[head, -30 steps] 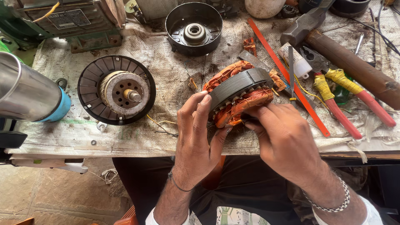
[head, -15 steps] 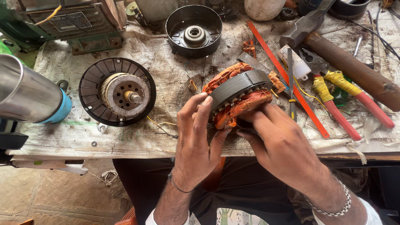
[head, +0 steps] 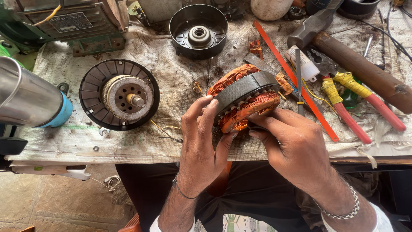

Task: The person holds an electric motor stator with copper windings on a workbench and repeatedly sands the edges of its laminated steel core using a small abrasive block, rotating the stator to reach different sections while other motor parts sit nearby.

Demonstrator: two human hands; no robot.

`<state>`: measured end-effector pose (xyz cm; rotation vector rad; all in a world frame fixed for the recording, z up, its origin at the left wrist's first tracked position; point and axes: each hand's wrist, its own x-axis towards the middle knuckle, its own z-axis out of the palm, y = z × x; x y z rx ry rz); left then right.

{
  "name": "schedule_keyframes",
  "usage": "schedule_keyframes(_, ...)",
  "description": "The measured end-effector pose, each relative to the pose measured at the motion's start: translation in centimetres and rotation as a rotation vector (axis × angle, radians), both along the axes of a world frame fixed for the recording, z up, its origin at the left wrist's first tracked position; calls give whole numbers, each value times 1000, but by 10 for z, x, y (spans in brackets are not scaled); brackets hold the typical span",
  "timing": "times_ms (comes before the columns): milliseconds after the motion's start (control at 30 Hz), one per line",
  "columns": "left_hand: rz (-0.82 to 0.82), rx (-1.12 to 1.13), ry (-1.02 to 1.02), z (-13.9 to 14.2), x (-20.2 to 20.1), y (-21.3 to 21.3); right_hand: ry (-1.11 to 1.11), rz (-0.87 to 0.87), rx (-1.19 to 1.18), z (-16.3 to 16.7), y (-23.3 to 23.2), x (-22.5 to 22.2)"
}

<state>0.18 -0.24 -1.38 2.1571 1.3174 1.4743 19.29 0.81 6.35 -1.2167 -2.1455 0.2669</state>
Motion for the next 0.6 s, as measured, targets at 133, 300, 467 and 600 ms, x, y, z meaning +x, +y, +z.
schedule_keyframes(133, -29, -14, -40, -1, 1, 0, -43, -32, 26, -2, 1, 0)
schedule_keyframes(300, -42, -13, -71, -1, 2, 0, -74, -67, 74, -5, 1, 2)
schedule_keyframes(467, -13, -26, -20, 1, 1, -1, -13, -42, 37, -1, 0, 3)
schedule_keyframes(600, 3, -10, -3, 2, 0, -2, 120, 88, -77, 12, -1, 14)
